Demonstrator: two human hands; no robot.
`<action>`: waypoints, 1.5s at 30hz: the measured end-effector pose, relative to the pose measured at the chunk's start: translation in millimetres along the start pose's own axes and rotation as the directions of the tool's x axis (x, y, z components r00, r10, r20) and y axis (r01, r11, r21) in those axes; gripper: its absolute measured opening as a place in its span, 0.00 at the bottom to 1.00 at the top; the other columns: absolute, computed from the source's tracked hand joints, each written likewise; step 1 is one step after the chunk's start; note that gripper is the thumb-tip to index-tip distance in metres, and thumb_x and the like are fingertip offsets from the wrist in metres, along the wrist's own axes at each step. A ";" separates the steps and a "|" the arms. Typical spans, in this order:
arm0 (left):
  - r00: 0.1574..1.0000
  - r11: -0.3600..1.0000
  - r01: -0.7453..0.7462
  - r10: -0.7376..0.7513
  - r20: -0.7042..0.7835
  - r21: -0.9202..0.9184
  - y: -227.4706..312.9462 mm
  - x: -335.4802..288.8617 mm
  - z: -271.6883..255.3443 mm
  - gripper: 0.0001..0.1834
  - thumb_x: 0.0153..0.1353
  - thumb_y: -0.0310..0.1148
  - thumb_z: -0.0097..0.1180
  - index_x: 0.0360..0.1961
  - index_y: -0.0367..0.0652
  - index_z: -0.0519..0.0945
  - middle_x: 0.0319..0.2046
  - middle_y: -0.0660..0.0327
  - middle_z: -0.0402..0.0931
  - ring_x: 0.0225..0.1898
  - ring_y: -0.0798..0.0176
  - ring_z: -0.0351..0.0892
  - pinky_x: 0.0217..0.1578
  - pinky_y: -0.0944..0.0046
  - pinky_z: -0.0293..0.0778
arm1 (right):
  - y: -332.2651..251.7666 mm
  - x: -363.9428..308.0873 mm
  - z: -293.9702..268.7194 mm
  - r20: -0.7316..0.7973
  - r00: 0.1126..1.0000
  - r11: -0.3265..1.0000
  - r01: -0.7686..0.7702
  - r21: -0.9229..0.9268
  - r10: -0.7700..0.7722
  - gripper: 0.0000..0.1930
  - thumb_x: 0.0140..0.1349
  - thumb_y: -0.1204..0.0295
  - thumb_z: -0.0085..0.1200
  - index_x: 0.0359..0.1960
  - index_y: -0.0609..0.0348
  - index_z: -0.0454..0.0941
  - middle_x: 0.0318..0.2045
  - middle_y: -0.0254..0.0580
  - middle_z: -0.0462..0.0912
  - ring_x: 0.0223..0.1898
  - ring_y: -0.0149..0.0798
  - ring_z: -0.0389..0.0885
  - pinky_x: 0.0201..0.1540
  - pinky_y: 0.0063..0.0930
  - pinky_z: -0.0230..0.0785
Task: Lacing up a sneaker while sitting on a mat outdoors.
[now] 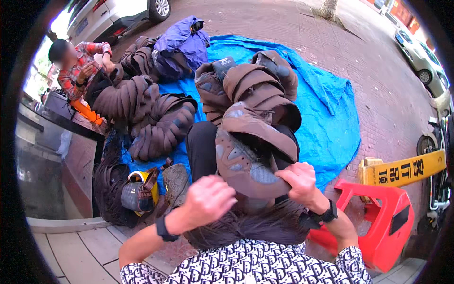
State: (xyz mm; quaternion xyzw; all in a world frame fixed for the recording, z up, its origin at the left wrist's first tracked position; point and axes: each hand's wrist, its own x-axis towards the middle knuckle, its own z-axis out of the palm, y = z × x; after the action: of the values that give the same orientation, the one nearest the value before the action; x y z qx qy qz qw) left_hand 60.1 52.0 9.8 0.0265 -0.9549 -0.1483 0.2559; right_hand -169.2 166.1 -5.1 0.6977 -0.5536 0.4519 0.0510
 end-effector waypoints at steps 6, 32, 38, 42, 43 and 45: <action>0.970 0.929 -0.082 -0.009 0.243 0.361 -10.5 32.8 4.8 0.32 0.38 0.39 0.61 0.48 0.40 0.70 0.47 0.51 0.67 0.51 0.48 0.65 0.52 0.51 0.60 | -8.0 -18.0 10.5 0.238 0.971 0.995 0.022 -0.093 0.000 0.14 0.32 0.78 0.50 0.27 0.60 0.76 0.21 0.41 0.76 0.24 0.39 0.76 0.26 0.32 0.66; 0.890 0.755 -0.203 -0.123 0.438 0.624 -118.5 211.3 108.8 0.16 0.42 0.36 0.57 0.31 0.36 0.75 0.28 0.51 0.74 0.29 0.54 0.78 0.26 0.56 0.75 | 29.3 42.2 45.3 0.259 0.963 0.836 0.204 -0.509 -0.077 0.04 0.41 0.72 0.49 0.19 0.58 0.70 0.17 0.35 0.69 0.22 0.33 0.70 0.26 0.24 0.61; 0.900 0.840 0.261 -0.390 0.194 0.477 -156.9 187.8 43.3 0.15 0.44 0.25 0.49 0.36 0.33 0.68 0.35 0.41 0.71 0.33 0.41 0.75 0.34 0.50 0.73 | 58.0 51.9 23.7 0.179 0.969 0.891 0.231 -0.392 -0.172 0.03 0.41 0.73 0.49 0.19 0.56 0.69 0.17 0.35 0.69 0.22 0.35 0.72 0.25 0.28 0.64; 0.854 0.821 0.477 -0.517 0.055 0.315 -168.5 133.7 22.6 0.15 0.44 0.23 0.47 0.36 0.33 0.64 0.32 0.38 0.72 0.34 0.36 0.73 0.36 0.46 0.69 | 106.1 65.7 22.6 -0.062 0.997 0.927 -0.071 -0.368 0.052 0.03 0.44 0.75 0.47 0.16 0.57 0.67 0.17 0.41 0.70 0.23 0.43 0.74 0.25 0.34 0.68; 0.809 0.786 0.540 -0.583 0.072 0.300 -166.0 123.0 28.0 0.15 0.44 0.22 0.47 0.36 0.33 0.64 0.30 0.38 0.72 0.33 0.36 0.73 0.36 0.45 0.69 | 117.7 69.8 28.4 -0.050 0.991 0.912 -0.136 -0.388 0.126 0.04 0.44 0.75 0.47 0.16 0.57 0.67 0.17 0.41 0.70 0.23 0.42 0.74 0.25 0.33 0.68; 0.892 0.865 0.422 -0.450 0.049 0.271 -160.8 113.8 35.3 0.09 0.46 0.22 0.45 0.32 0.35 0.65 0.27 0.40 0.73 0.31 0.37 0.73 0.33 0.44 0.68 | 130.4 75.4 50.5 0.055 0.992 0.896 0.128 -0.425 -0.116 0.04 0.45 0.75 0.46 0.16 0.56 0.67 0.17 0.40 0.70 0.22 0.41 0.74 0.24 0.32 0.68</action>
State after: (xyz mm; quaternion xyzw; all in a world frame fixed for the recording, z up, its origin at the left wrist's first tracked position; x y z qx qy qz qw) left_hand -60.2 -106.3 -12.3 0.2659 -0.9477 -0.0806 0.1569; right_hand -248.5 32.6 -38.9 0.7092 -0.5950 0.3056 0.2229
